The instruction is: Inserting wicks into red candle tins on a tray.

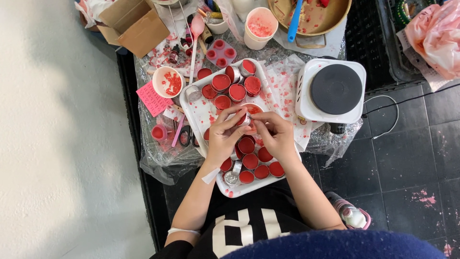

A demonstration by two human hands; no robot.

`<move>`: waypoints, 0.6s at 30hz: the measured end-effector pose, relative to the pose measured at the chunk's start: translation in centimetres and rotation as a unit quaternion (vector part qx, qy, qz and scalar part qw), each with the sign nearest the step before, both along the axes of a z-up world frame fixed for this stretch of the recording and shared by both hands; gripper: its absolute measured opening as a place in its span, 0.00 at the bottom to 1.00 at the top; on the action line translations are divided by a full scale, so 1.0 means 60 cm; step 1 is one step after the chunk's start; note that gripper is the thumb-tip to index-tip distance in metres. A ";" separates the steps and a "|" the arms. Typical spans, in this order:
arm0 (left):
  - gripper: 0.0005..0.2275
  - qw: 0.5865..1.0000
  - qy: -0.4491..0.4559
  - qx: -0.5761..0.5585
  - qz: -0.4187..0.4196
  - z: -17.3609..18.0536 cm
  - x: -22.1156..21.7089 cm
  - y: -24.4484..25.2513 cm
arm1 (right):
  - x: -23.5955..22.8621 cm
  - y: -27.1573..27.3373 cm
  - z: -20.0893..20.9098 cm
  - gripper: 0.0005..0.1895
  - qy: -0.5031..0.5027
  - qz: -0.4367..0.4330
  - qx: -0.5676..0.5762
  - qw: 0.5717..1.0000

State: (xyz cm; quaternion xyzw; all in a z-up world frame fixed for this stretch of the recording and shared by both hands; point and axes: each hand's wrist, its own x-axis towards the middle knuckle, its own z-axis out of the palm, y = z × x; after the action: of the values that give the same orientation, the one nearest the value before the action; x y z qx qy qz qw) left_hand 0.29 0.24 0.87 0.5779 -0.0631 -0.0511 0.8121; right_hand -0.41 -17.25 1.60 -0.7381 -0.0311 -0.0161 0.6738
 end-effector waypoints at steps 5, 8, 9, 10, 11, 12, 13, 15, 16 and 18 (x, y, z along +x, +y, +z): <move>0.19 1.000 -0.013 0.008 0.004 -0.001 -0.001 -0.001 | 0.005 0.003 0.011 0.07 0.012 -0.013 -0.012 1.000; 0.19 1.000 -0.011 0.005 0.005 -0.001 -0.007 -0.004 | 0.003 0.003 0.014 0.08 0.008 -0.018 -0.026 0.999; 0.19 1.000 -0.004 -0.001 0.005 0.000 -0.007 -0.006 | 0.004 0.003 0.016 0.08 -0.006 -0.017 -0.025 1.000; 0.19 1.000 -0.004 -0.001 0.004 -0.002 -0.006 -0.007 | 0.003 0.003 0.017 0.08 -0.006 -0.017 -0.026 0.999; 0.19 1.000 -0.010 -0.007 0.014 -0.003 -0.007 -0.008 | 0.001 0.003 0.017 0.09 -0.030 -0.003 -0.019 0.999; 0.19 1.000 -0.015 -0.013 0.023 -0.005 -0.007 -0.009 | -0.001 0.004 0.018 0.09 -0.054 0.013 -0.012 0.998; 0.19 0.999 -0.015 -0.013 0.025 -0.005 -0.007 -0.009 | -0.002 0.005 0.018 0.09 -0.054 0.015 -0.012 0.998; 0.18 0.999 -0.019 0.004 0.039 -0.004 -0.005 -0.008 | -0.004 0.007 0.017 0.07 -0.012 -0.021 -0.078 0.997; 0.18 0.999 -0.020 0.004 0.039 -0.004 -0.004 -0.007 | -0.003 0.007 0.020 0.07 -0.014 -0.022 -0.077 0.997; 0.18 0.999 -0.016 0.014 0.042 -0.006 -0.004 -0.007 | -0.001 0.005 0.024 0.08 -0.062 -0.002 -0.101 0.993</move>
State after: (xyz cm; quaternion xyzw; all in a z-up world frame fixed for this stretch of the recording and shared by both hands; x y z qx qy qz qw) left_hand 0.04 -0.18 0.51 0.5918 -0.0512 -0.0088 0.8044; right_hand -0.50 -16.93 3.03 -0.7997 -0.0728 -0.0601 0.5929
